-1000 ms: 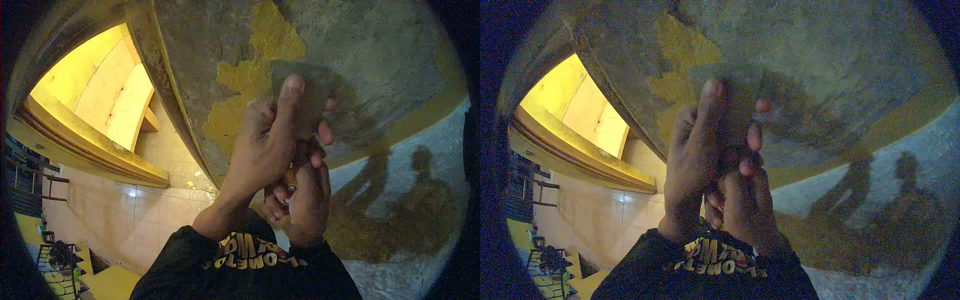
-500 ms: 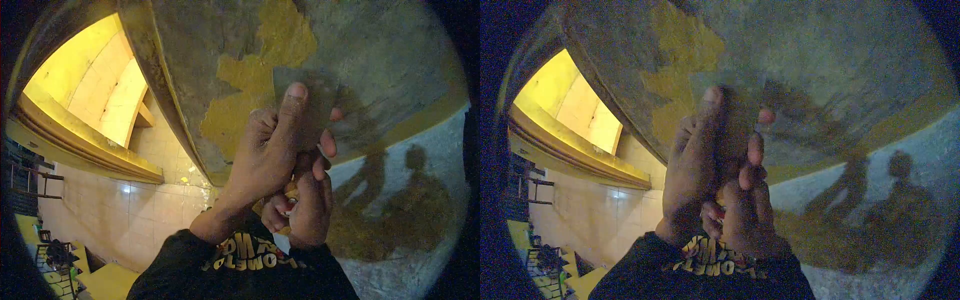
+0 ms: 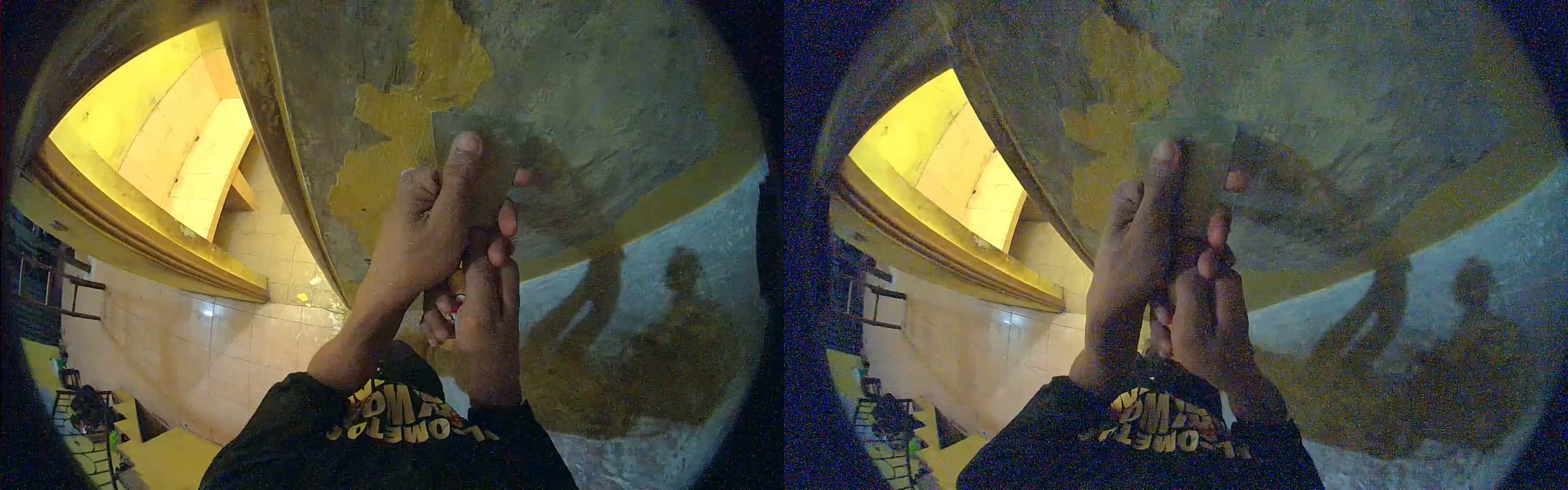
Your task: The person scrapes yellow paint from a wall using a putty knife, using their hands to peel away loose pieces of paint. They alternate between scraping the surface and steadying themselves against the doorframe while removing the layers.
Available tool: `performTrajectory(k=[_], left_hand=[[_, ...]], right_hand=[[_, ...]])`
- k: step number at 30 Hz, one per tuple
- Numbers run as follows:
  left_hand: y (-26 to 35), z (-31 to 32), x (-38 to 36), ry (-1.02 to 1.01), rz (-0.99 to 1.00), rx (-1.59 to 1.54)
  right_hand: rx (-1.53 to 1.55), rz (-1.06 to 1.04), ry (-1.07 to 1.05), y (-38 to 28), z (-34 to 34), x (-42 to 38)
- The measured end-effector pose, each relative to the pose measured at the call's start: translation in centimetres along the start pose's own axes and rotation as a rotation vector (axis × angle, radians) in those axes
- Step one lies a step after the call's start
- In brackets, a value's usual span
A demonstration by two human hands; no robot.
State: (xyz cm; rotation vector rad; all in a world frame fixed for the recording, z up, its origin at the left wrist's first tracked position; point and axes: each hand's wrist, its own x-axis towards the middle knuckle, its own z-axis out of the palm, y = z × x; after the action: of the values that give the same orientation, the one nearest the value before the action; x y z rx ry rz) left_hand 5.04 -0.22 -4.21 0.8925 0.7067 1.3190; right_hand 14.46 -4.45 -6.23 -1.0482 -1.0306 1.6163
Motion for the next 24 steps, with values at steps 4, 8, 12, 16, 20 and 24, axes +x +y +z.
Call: performTrajectory(k=[4,8,12,16,20,24], left_hand=[[-0.3,-0.5,0.2,0.018,0.027,0.042],[-0.9,-0.5,1.1,0.035,0.08,0.036],[0.8,0.1,0.8,0.057,0.007,0.004],[-0.5,-0.4,0.7,0.036,-0.013,0.01],[1.2,-0.1,0.7,0.027,0.05,-0.046],[1.0,-1.2,0.1,-0.019,-0.034,-0.027]], right_hand=[[0.028,-0.045,0.004,0.4,0.3,0.6],[0.016,0.049,0.004,0.3,0.1,1.7],[0.052,-0.011,0.108,-0.4,1.7,0.9],[-0.007,0.009,0.11,0.1,1.3,1.2],[0.05,0.049,0.154,-1.1,2.3,1.0],[0.003,0.015,0.148,0.1,2.0,1.0]])
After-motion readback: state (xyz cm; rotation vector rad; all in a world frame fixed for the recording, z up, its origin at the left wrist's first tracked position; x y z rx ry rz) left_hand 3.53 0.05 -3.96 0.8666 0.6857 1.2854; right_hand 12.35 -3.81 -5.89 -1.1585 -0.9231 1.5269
